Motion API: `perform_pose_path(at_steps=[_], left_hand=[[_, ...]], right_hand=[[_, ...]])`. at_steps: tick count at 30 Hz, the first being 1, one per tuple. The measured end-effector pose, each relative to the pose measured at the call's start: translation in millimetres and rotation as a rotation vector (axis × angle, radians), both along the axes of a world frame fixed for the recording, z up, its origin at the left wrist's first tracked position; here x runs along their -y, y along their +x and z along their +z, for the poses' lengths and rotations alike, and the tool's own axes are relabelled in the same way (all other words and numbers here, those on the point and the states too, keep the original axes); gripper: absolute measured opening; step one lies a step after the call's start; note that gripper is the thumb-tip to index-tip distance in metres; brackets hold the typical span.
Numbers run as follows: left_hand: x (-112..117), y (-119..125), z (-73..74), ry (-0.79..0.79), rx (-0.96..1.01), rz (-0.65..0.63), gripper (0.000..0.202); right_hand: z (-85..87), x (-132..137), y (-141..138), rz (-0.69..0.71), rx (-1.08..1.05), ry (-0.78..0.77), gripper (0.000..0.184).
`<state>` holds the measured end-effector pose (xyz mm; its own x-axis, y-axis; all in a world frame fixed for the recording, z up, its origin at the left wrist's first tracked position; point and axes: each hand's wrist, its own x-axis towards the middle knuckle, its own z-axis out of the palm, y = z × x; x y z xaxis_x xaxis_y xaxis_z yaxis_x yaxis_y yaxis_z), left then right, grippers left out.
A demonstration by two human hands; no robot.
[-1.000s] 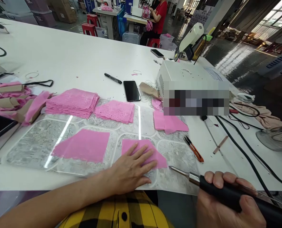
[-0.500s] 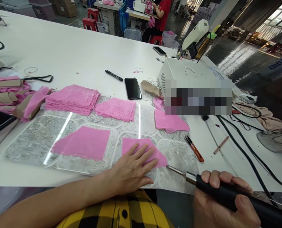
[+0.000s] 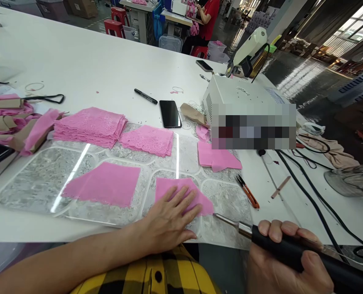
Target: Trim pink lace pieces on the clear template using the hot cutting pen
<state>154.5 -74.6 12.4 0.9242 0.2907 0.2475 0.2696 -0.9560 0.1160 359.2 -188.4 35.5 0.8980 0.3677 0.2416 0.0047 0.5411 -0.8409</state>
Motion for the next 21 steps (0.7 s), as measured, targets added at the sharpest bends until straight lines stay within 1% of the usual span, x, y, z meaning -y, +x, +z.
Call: perform_pose_path(at_steps=[8,14,21], left_hand=[[-0.8,-0.3,0.2,0.023,0.016,-0.008,0.060],[-0.9,-0.7,-0.3,0.028,0.027,-0.007,0.060],[-1.3,-0.3,-1.8,0.032,0.024,-0.005,0.060]], right_hand=[[2.8,-4.3,-0.9,-0.032,0.029,0.003,0.018],[5.4,-7.3,-4.1,-0.015,0.064,-0.014,0.016],[4.5,-7.8,-3.6,-0.017,0.092,-0.038,0.015]])
